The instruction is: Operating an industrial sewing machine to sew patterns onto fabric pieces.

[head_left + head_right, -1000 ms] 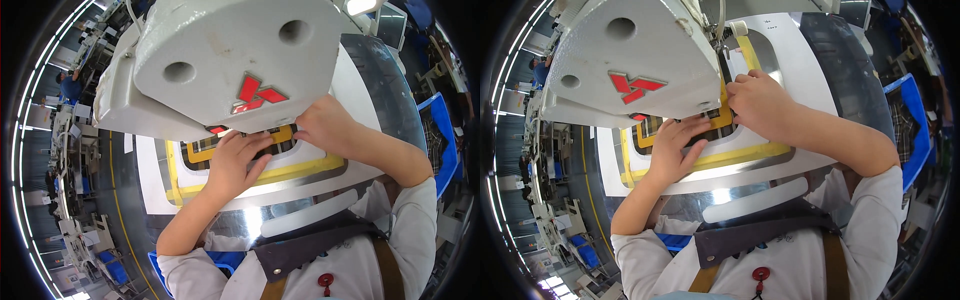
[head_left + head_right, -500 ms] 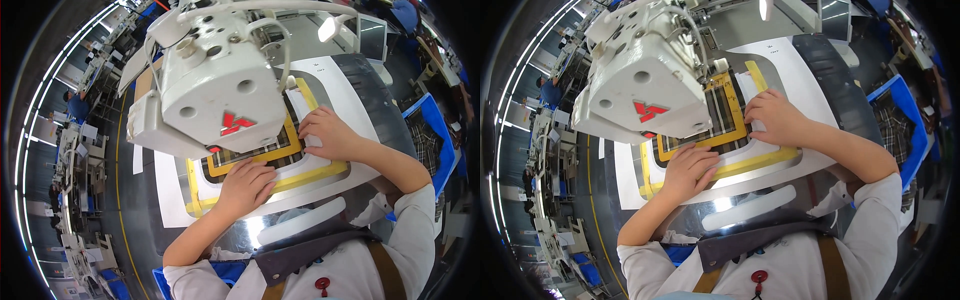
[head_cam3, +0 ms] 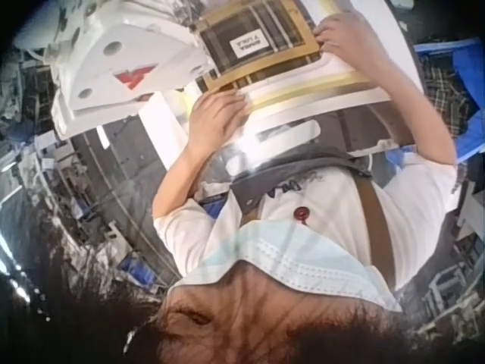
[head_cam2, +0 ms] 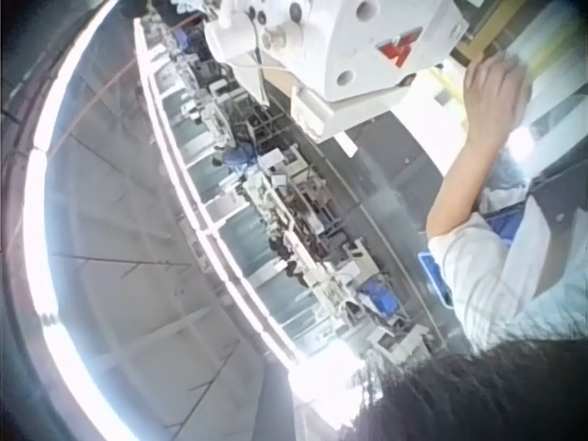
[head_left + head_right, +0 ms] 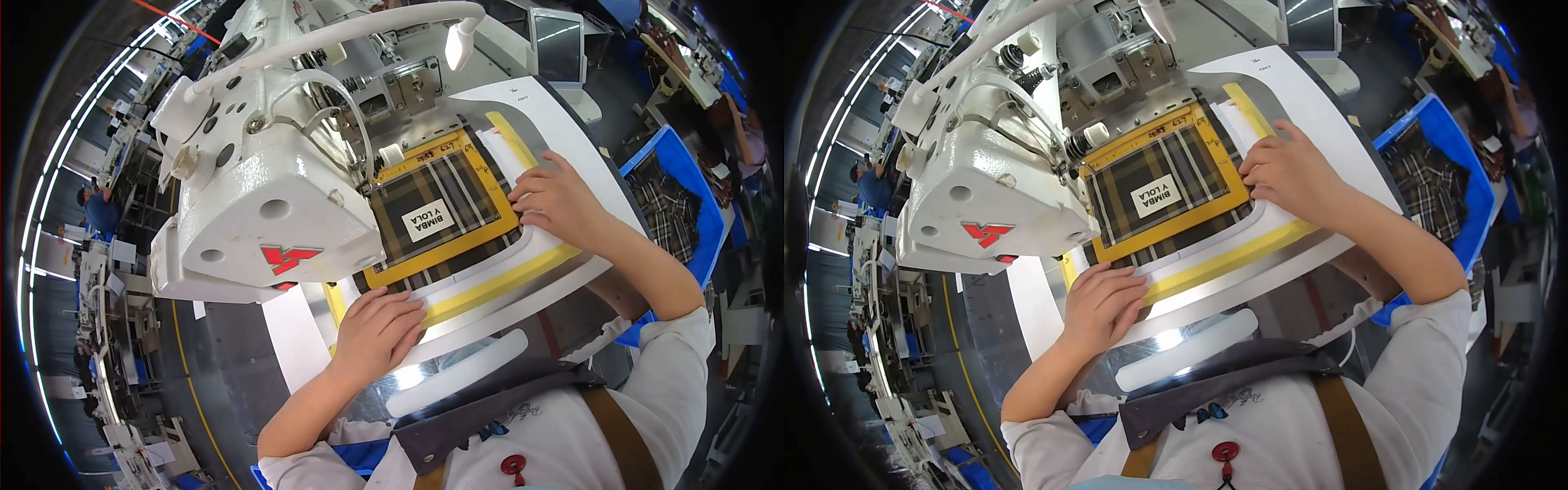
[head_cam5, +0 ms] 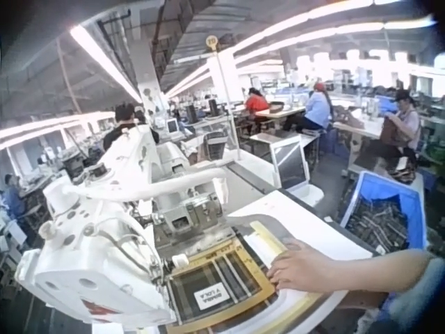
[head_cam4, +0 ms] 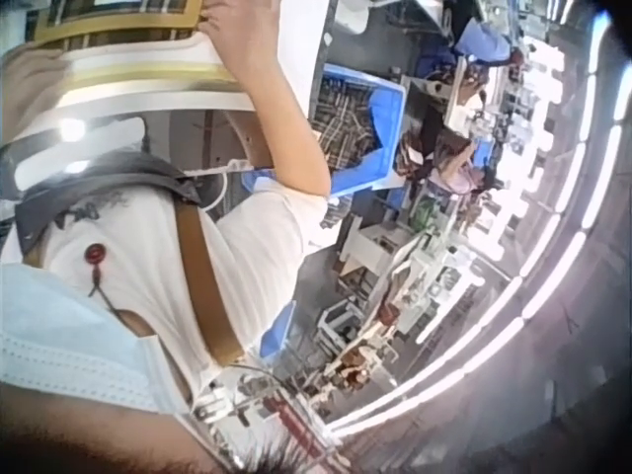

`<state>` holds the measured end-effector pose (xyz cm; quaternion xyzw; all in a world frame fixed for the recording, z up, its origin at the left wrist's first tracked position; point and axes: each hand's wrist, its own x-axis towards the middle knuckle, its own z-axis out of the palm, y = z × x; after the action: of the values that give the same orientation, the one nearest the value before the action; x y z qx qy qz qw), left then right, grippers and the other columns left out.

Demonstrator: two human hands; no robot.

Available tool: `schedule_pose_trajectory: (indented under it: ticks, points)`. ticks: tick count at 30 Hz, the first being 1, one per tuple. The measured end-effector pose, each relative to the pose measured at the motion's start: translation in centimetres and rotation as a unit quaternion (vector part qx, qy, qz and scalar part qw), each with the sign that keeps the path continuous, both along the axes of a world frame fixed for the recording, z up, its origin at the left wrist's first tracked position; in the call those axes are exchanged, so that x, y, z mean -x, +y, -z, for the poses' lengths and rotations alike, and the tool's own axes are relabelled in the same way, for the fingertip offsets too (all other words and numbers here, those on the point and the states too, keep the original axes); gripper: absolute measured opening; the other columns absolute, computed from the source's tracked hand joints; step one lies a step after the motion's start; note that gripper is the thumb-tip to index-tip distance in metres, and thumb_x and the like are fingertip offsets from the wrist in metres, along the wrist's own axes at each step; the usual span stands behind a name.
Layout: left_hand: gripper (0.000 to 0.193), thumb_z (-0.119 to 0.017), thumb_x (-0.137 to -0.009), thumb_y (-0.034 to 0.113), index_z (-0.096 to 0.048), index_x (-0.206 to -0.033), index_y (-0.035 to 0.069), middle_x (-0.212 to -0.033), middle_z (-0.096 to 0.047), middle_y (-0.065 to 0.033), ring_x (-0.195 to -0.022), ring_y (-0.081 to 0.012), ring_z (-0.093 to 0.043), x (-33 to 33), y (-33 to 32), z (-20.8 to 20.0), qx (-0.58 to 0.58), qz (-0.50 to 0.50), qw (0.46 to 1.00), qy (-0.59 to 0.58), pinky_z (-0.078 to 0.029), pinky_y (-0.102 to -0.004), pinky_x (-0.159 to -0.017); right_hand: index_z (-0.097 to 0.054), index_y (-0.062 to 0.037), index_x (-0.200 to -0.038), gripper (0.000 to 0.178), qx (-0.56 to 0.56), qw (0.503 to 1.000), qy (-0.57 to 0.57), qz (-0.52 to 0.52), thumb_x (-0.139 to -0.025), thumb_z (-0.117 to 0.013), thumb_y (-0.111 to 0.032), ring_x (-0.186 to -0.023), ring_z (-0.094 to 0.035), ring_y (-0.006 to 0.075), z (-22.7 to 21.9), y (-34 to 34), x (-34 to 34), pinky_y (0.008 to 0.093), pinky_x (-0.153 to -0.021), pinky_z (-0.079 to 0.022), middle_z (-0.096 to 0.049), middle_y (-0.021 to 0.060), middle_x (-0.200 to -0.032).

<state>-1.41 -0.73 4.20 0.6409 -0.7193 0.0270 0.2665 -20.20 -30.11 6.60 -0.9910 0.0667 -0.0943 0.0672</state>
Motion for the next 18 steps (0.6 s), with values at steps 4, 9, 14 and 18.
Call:
schedule_pose_trajectory:
  ticks: [4, 9, 14, 18]
  points:
    - [0.019, -0.069, -0.078, 0.013, -0.067, -0.097, 0.01, -0.105, -0.069, -0.0029, -0.104, -0.0216, -0.064, 0.3, -1.0, 0.8, 0.016, 0.015, 1.0, 0.001, -0.046, -0.0414, -0.096, -0.066, -0.0073, -0.086, 0.007, -0.016, 0.997, -0.075, -0.019, -0.08, -0.068, -0.009, -0.106, -0.057, 0.0176, 2.0, -0.9, -0.1, 0.0499, -0.114, -0.025, -0.062, 0.0023, -0.098]
    - [0.024, -0.071, -0.078, 0.012, -0.066, -0.101, 0.01, -0.111, -0.068, -0.0036, -0.108, -0.0222, -0.062, 0.7, -1.2, 0.4, 0.017, 0.033, 0.999, -0.019, -0.047, -0.0411, -0.096, -0.055, -0.0076, -0.087, 0.009, -0.078, 0.991, -0.111, -0.022, -0.083, -0.062, -0.003, -0.104, -0.056, 0.0201, 3.3, -1.4, 1.2, 0.0517, -0.113, -0.024, -0.058, 0.0048, -0.096]
    - [0.03, -0.072, -0.076, 0.009, -0.066, -0.106, 0.009, -0.115, -0.065, -0.0041, -0.108, -0.0256, -0.061, 4.2, -4.0, -0.4, 0.086, -0.014, 0.99, 0.108, -0.047, -0.0399, -0.095, -0.056, -0.0114, -0.086, 0.011, -0.241, 0.955, -0.145, -0.095, -0.083, -0.067, -0.011, -0.105, -0.057, 0.0208, 0.8, 2.8, 4.9, 0.0472, -0.111, -0.027, -0.058, 0.0028, -0.098]
    - [0.039, -0.07, -0.069, 0.003, -0.067, -0.107, 0.01, -0.112, -0.068, -0.0084, -0.106, -0.0291, -0.063, 3.4, -6.9, -1.1, -0.106, 0.101, 0.971, 0.189, -0.05, -0.0378, -0.087, -0.06, -0.0126, -0.088, 0.014, -0.266, 0.914, -0.166, -0.256, -0.081, -0.072, -0.015, -0.099, -0.061, 0.0196, -0.6, 6.8, 3.0, 0.0447, -0.107, -0.032, -0.061, 0.0018, -0.1]
